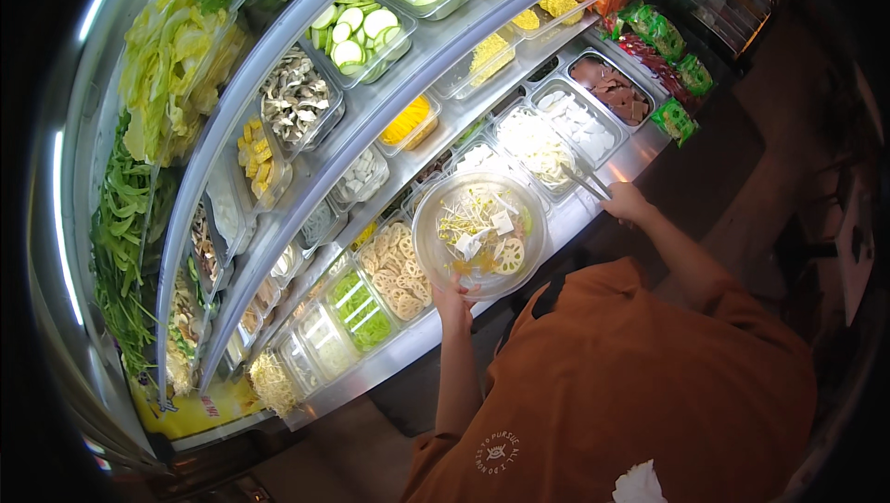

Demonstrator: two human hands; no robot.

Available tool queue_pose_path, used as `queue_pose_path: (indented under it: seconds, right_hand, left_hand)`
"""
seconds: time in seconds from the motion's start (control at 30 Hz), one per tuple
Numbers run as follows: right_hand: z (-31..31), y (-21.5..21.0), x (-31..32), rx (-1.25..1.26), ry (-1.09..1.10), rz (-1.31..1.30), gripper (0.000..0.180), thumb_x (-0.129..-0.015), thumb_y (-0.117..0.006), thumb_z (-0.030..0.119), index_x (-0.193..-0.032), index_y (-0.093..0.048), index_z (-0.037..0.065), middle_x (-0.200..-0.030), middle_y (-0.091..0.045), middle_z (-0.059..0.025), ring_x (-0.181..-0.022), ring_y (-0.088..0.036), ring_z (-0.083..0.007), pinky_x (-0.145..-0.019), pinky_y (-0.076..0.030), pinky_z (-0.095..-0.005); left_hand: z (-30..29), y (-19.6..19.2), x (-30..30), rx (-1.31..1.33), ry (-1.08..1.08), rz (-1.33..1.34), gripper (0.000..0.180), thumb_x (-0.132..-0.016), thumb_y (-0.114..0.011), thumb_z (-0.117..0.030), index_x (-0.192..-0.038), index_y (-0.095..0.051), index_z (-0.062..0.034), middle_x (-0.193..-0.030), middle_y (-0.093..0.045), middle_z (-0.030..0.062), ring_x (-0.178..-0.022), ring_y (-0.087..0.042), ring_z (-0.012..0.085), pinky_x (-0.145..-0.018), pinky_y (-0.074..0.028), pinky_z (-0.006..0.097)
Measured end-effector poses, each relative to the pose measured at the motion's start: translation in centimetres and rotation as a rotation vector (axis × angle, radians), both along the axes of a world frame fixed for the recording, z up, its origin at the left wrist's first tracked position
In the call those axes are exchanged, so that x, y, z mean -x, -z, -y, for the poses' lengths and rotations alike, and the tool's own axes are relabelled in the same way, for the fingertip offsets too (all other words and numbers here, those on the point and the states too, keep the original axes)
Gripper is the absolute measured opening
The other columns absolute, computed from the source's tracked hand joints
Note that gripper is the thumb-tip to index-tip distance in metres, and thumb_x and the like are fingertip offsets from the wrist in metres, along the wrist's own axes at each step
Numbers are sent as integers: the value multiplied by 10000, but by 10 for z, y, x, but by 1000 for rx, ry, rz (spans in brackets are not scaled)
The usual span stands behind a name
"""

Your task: The person uses tongs to pick various vegetables from a refrigerated display case and places them into a clear plastic bowl. The person then carries the bowl to a scale, weighs it, and returns to the display to add more vegetables before moving to a sink area.

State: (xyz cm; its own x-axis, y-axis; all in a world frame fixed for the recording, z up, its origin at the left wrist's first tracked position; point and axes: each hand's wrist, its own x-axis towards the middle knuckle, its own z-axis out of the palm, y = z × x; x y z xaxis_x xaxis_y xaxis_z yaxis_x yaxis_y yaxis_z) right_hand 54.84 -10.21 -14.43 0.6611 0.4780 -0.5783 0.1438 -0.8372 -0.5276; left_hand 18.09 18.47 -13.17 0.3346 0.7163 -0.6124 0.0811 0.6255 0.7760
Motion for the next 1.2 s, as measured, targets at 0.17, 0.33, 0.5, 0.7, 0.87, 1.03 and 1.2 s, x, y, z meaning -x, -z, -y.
queue_pose_path:
  seconds: [0.17, 0.33, 0.5, 0.7, 0.87, 1.03, 1.2]
  right_hand:
    - [-10, 0, -5, -33, -30, 20, 214, -901, -568, 113, -883, -669, -75, -645, -672, -176, -510, -690, -270, -488, -564, -426]
    - [-4, -31, -10, -155, 38, -12, 185, -936, -558, 99, -884, -657, -49, -585, -611, -137, -459, -652, -232, -451, -533, -408]
    - [2, -108, -1, -299, 54, -34, 177, -974, -600, 121, -943, -678, -35, -587, -583, -84, -431, -606, -170, -408, -485, -341]
    - [6, -213, 38, -485, 66, -128, 317, -963, -671, 112, -1262, -701, 11, -721, -637, -39, -444, -506, -78, -414, -432, -277]
    - [-9, -242, 48, -572, -262, -129, 404, -942, -702, 119, -1334, -678, 22, -725, -640, -28, -463, -512, -78, -445, -445, -273]
    - [-14, -235, 49, -437, -65, -274, 396, -947, -721, 152, -1322, -684, 32, -658, -607, -16, -460, -516, -86, -430, -428, -287]
    - [-25, -232, 48, -408, -115, -269, 422, -944, -745, 189, -1328, -670, 28, -655, -592, -26, -464, -524, -88, -420, -416, -284]
  left_hand:
    - [0, 3, 3, -29, 15, 23, 538, -973, -641, -94, -1453, -404, -154, -795, -483, 32, -610, -588, 169, -642, -685, 463]
    - [2, -4, -1, -42, 22, 23, 524, -977, -636, -94, -1445, -404, -122, -783, -487, 28, -622, -617, 189, -641, -682, 452]
    - [3, -7, -7, -68, 16, 16, 492, -982, -626, -99, -1430, -422, -96, -837, -506, 46, -656, -616, 184, -611, -671, 424]
    - [-1, -4, -15, -50, 41, 29, 497, -967, -636, -108, -1421, -435, -94, -864, -514, 54, -667, -616, 188, -594, -661, 412]
    - [-5, -8, -25, -55, 57, 69, 509, -965, -629, -87, -1434, -434, -112, -898, -526, 60, -670, -627, 188, -584, -654, 404]
    - [-4, -21, -29, -77, 13, 107, 572, -966, -621, -41, -1484, -394, -134, -958, -530, 67, -631, -590, 180, -580, -644, 403]
    - [-2, -33, -21, -27, -76, 247, 716, -966, -606, -17, -1593, -296, -169, -1003, -550, 87, -609, -530, 164, -591, -643, 456]
